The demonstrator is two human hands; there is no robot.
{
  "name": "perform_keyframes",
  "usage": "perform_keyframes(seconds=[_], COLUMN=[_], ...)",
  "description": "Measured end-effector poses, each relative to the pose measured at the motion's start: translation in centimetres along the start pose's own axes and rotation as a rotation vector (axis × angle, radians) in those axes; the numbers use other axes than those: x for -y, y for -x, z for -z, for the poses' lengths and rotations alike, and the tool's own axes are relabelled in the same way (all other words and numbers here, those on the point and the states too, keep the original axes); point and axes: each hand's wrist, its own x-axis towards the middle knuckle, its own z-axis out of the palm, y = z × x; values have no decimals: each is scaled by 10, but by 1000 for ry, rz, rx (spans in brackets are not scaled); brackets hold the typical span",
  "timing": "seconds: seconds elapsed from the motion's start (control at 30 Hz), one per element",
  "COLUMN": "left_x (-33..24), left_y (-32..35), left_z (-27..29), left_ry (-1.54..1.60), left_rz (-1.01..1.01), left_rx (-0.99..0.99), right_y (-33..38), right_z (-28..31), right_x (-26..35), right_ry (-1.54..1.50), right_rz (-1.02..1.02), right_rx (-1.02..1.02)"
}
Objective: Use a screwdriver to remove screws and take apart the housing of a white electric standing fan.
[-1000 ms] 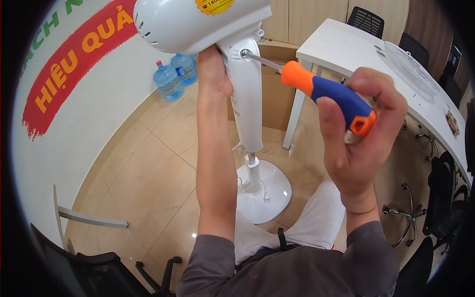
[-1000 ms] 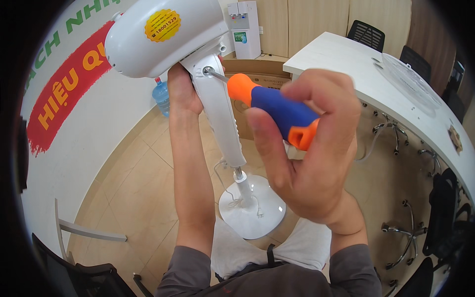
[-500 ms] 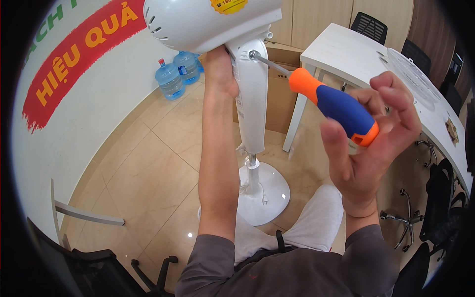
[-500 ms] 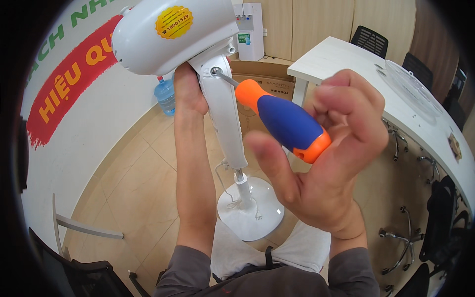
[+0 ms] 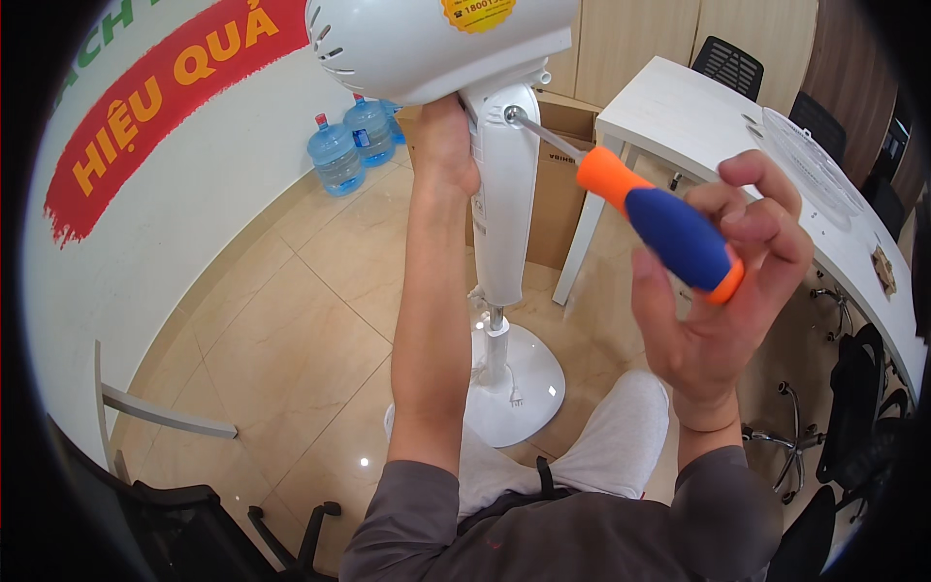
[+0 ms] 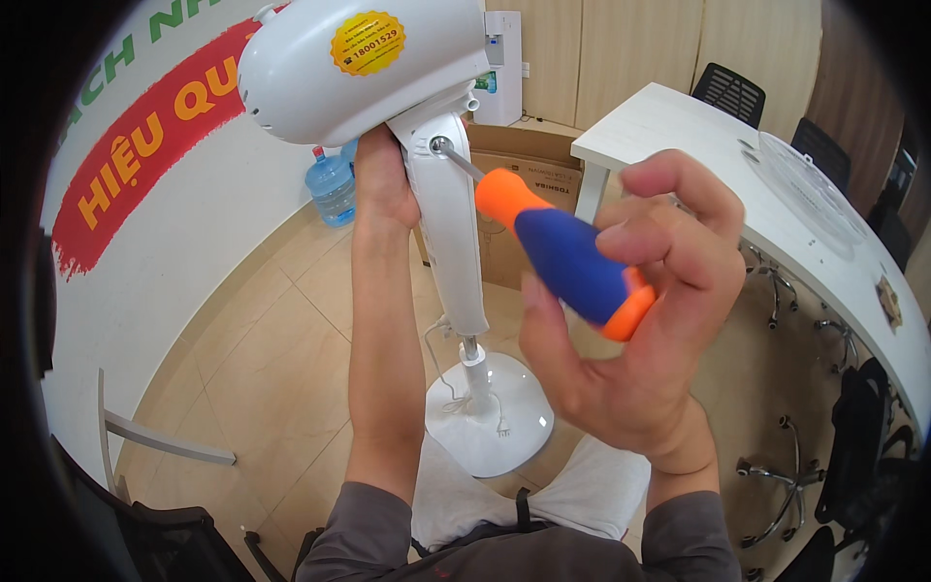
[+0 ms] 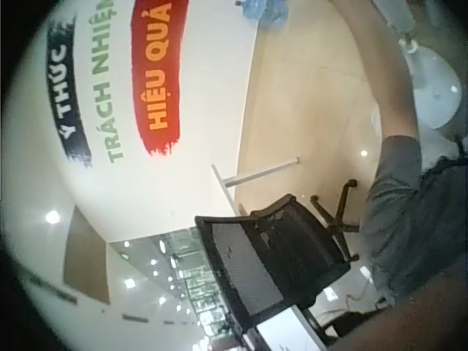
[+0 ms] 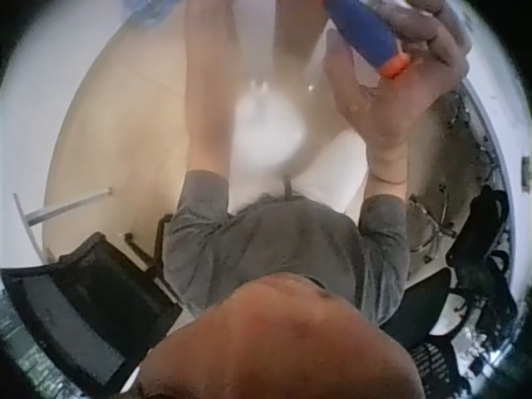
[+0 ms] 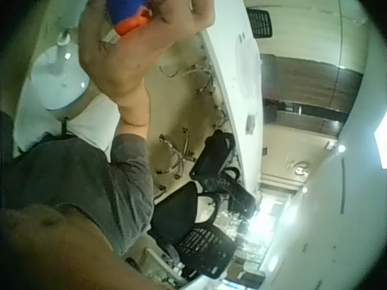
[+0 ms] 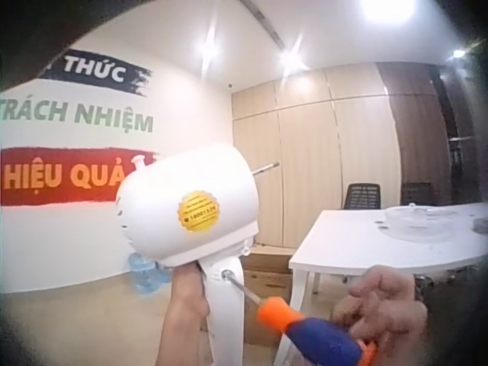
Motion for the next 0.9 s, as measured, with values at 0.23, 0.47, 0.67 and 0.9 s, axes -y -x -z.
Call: perform_keyframes(seconds=[0.23,0.47,0.67,0.9], left_x=[-4,-5,-5,-7], left_y=[4,7,6,9], left_z=[0,-6,-5,-12], left_ry=[-80,-91,-56,17], left_rz=[11,-12,1,31], left_rx=[-7,-46,-18,-15], right_y=[0,0,-1,-2], right_z=[-2,1,4,-4], right_x=[8,9,-1,-7], right_ry=[-97,-164,-9,-50], right_rz=[-19,-12,72,93], right_rx=[-35,-10,-5,-111])
